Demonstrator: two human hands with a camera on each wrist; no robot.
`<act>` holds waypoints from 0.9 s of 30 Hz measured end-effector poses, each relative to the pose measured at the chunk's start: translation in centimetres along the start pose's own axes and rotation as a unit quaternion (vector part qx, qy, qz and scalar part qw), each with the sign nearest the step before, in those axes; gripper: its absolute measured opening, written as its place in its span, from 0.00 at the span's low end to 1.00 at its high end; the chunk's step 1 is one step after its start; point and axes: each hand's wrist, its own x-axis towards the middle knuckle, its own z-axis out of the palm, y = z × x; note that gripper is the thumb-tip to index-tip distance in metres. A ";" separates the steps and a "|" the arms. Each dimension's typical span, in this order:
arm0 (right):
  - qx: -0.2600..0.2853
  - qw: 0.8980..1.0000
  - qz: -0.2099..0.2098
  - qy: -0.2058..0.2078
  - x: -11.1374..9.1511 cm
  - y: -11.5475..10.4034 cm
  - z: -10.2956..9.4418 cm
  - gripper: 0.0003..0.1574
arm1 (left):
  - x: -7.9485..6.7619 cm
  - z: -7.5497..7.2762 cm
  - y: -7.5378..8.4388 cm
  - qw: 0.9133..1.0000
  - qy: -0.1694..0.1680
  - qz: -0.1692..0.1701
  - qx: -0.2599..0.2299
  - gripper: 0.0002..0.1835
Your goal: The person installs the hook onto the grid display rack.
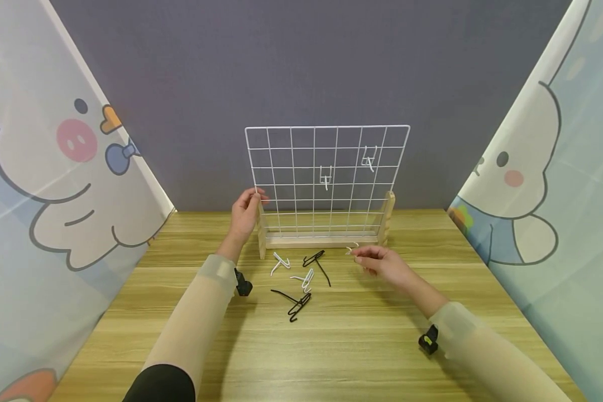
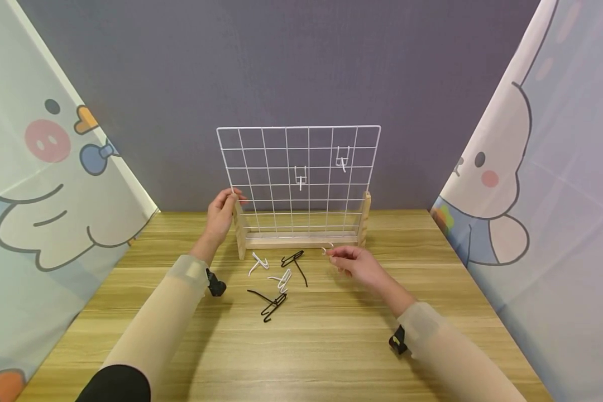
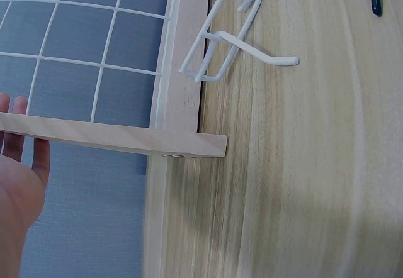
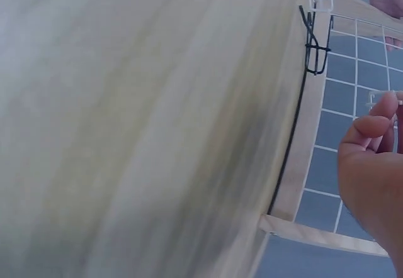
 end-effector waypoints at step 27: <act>0.059 0.986 -0.082 0.132 2.7 -6.9 -2.8 0.19 | -1.4 0.4 2.7 1.000 -0.008 0.020 0.004 0.18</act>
